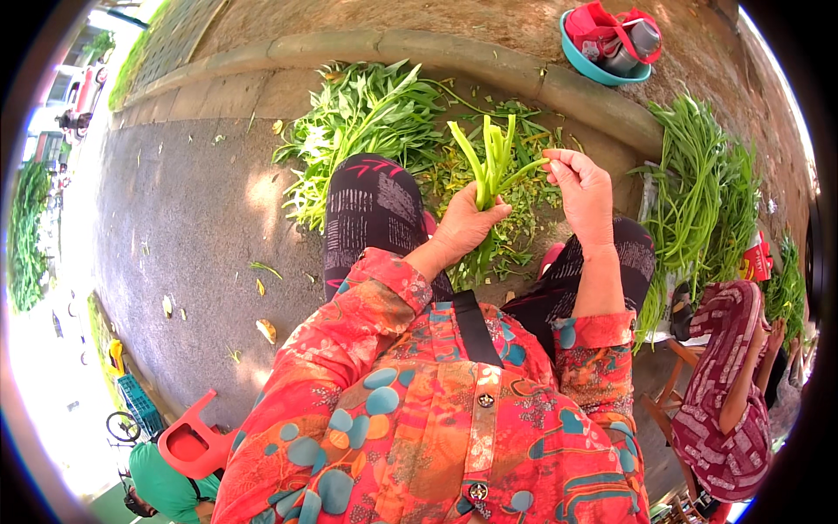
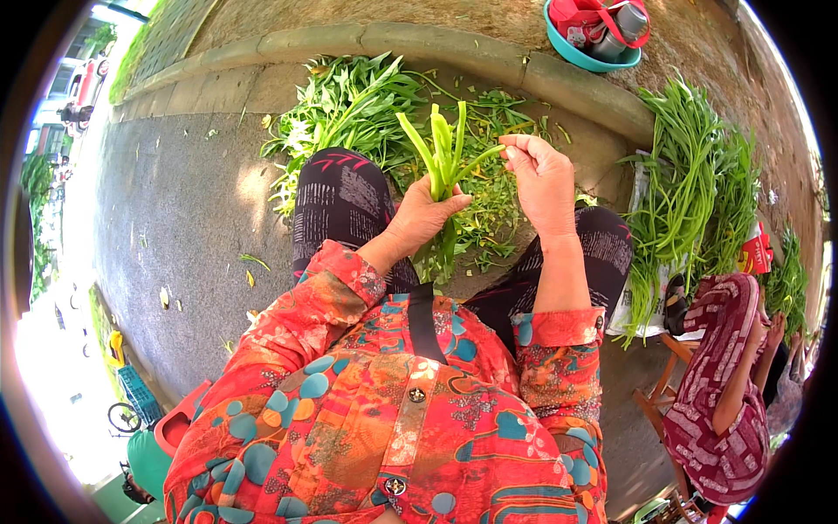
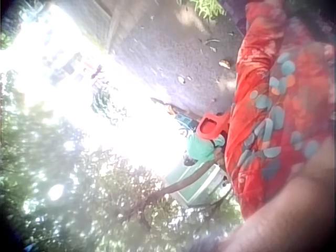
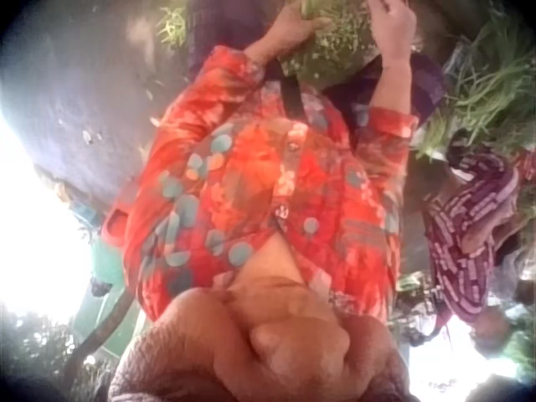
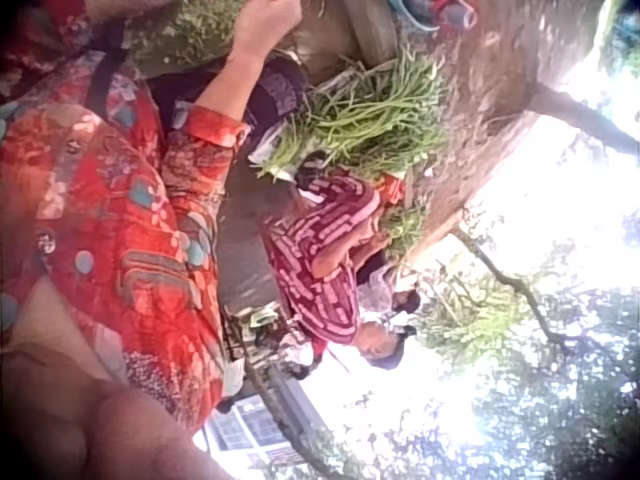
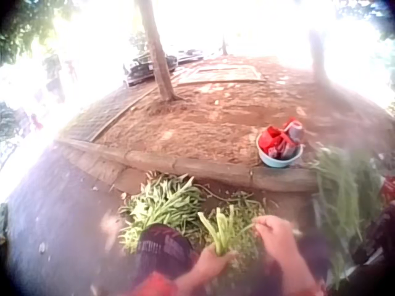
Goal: The person sorts a bundle of green stalks by hand, picking off leaves and cleaning the stems before adding them to a pile.
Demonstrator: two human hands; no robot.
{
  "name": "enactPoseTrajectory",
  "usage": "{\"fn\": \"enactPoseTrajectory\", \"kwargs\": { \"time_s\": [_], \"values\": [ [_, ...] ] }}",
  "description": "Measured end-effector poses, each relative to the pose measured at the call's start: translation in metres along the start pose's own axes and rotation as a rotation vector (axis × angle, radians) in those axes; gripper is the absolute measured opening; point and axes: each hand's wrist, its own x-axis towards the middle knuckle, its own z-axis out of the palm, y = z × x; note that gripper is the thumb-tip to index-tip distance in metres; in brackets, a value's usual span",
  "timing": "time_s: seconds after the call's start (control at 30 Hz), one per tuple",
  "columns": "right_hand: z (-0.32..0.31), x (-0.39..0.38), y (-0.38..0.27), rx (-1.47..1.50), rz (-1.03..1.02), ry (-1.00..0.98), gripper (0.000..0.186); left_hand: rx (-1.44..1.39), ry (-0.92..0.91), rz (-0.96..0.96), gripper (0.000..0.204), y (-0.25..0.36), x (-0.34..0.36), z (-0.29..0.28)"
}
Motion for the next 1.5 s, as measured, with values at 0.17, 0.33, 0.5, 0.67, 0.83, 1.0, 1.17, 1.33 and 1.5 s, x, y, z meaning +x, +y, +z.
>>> {"fn": "enactPoseTrajectory", "kwargs": {
  "time_s": [0.17, 0.33, 0.5, 0.67, 0.83, 1.0, 1.17, 1.33, 1.5],
  "values": [
    [0.001, -0.002, -0.004, -0.329, -0.324, 0.056, 0.013, -0.009, 0.006, 0.02, 0.016, -0.003, 0.0, -0.001],
    [-0.005, 0.003, -0.013, -0.607, -0.587, -0.013, 0.011, -0.011, -0.01, 0.018, 0.016, -0.005, -0.001, -0.003],
    [-0.017, 0.01, -0.008, -0.742, -0.754, -0.143, 0.013, -0.035, -0.093, -0.013, 0.017, -0.002, -0.004, -0.009],
    [-0.023, 0.01, -0.004, -0.766, -0.751, -0.23, 0.01, -0.116, -0.178, -0.078, 0.02, -0.001, -0.007, -0.016],
    [-0.023, 0.01, 0.001, -0.744, -0.672, -0.209, 0.008, -0.09, -0.216, -0.107, 0.031, -0.006, -0.004, -0.02],
    [-0.024, 0.01, 0.006, -0.712, -0.624, -0.188, 0.007, -0.031, -0.202, -0.126, 0.045, -0.016, -0.003, -0.018],
    [-0.018, 0.008, 0.008, -0.647, -0.581, -0.175, 0.007, 0.0, -0.204, -0.113, 0.037, -0.014, -0.005, -0.017],
    [-0.012, 0.007, 0.011, -0.574, -0.51, -0.147, 0.006, 0.036, -0.239, -0.116, 0.021, -0.017, -0.001, -0.017],
    [-0.012, 0.007, 0.009, -0.477, -0.382, -0.112, 0.003, 0.043, -0.233, -0.087, 0.015, -0.017, -0.001, -0.016]
  ]
}}
